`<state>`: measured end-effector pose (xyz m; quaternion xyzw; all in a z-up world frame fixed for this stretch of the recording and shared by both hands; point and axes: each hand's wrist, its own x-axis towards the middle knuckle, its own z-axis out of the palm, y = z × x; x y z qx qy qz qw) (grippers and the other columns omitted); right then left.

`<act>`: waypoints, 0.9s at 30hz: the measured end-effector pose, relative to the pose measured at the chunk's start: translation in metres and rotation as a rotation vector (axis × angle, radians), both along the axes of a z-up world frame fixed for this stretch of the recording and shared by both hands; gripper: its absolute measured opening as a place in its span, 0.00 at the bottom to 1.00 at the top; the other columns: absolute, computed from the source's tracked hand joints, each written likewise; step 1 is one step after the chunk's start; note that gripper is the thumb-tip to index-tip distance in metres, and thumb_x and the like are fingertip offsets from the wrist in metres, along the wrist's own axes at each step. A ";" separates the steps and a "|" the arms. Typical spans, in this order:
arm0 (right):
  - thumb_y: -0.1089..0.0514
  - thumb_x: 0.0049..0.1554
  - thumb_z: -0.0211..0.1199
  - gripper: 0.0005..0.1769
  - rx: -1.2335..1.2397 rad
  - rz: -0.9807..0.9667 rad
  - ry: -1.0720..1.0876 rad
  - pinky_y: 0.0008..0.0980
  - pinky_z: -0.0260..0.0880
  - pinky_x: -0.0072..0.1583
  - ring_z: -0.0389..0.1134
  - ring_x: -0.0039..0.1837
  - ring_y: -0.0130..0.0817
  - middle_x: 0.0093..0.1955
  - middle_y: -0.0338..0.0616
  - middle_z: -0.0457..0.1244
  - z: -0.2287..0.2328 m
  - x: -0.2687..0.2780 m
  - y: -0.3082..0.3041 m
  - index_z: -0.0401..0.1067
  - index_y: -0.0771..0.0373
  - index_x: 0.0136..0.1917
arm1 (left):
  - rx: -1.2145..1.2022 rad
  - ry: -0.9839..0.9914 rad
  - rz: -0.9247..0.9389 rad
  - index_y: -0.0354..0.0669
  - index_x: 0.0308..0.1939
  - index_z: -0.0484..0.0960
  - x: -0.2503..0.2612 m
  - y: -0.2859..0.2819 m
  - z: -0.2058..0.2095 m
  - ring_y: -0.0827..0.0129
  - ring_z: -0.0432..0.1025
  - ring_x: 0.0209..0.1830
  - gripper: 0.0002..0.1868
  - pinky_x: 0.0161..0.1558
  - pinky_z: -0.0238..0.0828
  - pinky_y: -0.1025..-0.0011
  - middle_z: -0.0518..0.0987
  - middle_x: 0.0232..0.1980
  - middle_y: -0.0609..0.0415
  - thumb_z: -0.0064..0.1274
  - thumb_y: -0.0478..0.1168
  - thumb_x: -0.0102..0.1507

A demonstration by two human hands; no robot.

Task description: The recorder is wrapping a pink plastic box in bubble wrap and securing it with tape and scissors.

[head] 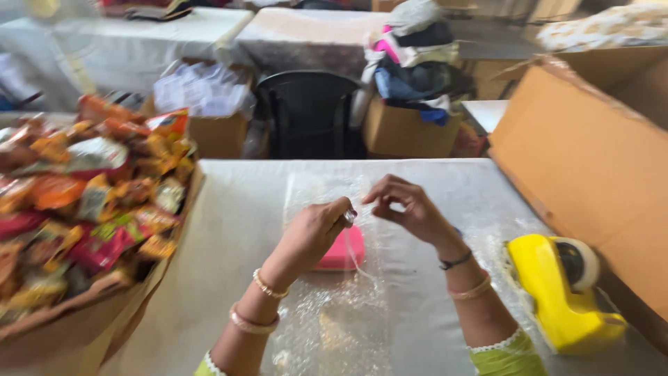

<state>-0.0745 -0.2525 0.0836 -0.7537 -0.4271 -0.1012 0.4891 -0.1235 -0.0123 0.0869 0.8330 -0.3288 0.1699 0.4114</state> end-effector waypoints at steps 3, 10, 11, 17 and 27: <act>0.64 0.55 0.69 0.12 -0.106 -0.093 0.048 0.24 0.74 0.49 0.70 0.47 0.20 0.47 0.36 0.70 -0.024 0.017 0.001 0.77 0.58 0.54 | 0.099 0.090 -0.017 0.40 0.42 0.75 -0.052 0.046 0.003 0.49 0.78 0.36 0.04 0.39 0.73 0.58 0.81 0.34 0.45 0.50 0.36 0.66; 0.49 0.55 0.67 0.18 -0.531 -0.147 0.251 0.32 0.72 0.50 0.71 0.49 0.30 0.48 0.40 0.71 -0.099 0.062 0.002 0.78 0.59 0.56 | 0.369 0.523 0.048 0.38 0.37 0.71 -0.183 0.190 -0.060 0.41 0.64 0.28 0.14 0.33 0.62 0.50 0.70 0.26 0.37 0.49 0.46 0.69; 0.47 0.55 0.67 0.20 -0.554 -0.201 0.331 0.33 0.72 0.51 0.71 0.49 0.32 0.47 0.42 0.71 -0.109 0.067 -0.001 0.77 0.58 0.57 | 0.413 0.661 0.123 0.38 0.36 0.71 -0.198 0.211 -0.079 0.43 0.64 0.28 0.16 0.34 0.63 0.52 0.71 0.26 0.38 0.48 0.47 0.69; 0.47 0.60 0.64 0.19 -0.514 -0.317 0.538 0.32 0.70 0.49 0.68 0.48 0.29 0.46 0.41 0.70 -0.161 0.090 -0.025 0.76 0.58 0.59 | 0.234 1.184 0.397 0.45 0.40 0.83 -0.272 0.307 -0.244 0.64 0.74 0.24 0.11 0.30 0.73 0.63 0.84 0.30 0.55 0.51 0.46 0.66; 0.53 0.60 0.67 0.14 -0.283 -0.310 0.450 0.24 0.67 0.52 0.67 0.50 0.22 0.47 0.37 0.69 -0.219 0.117 -0.046 0.77 0.63 0.56 | 1.556 0.161 0.680 0.39 0.66 0.70 -0.218 0.376 -0.590 0.54 0.66 0.70 0.25 0.68 0.63 0.57 0.69 0.70 0.43 0.40 0.38 0.64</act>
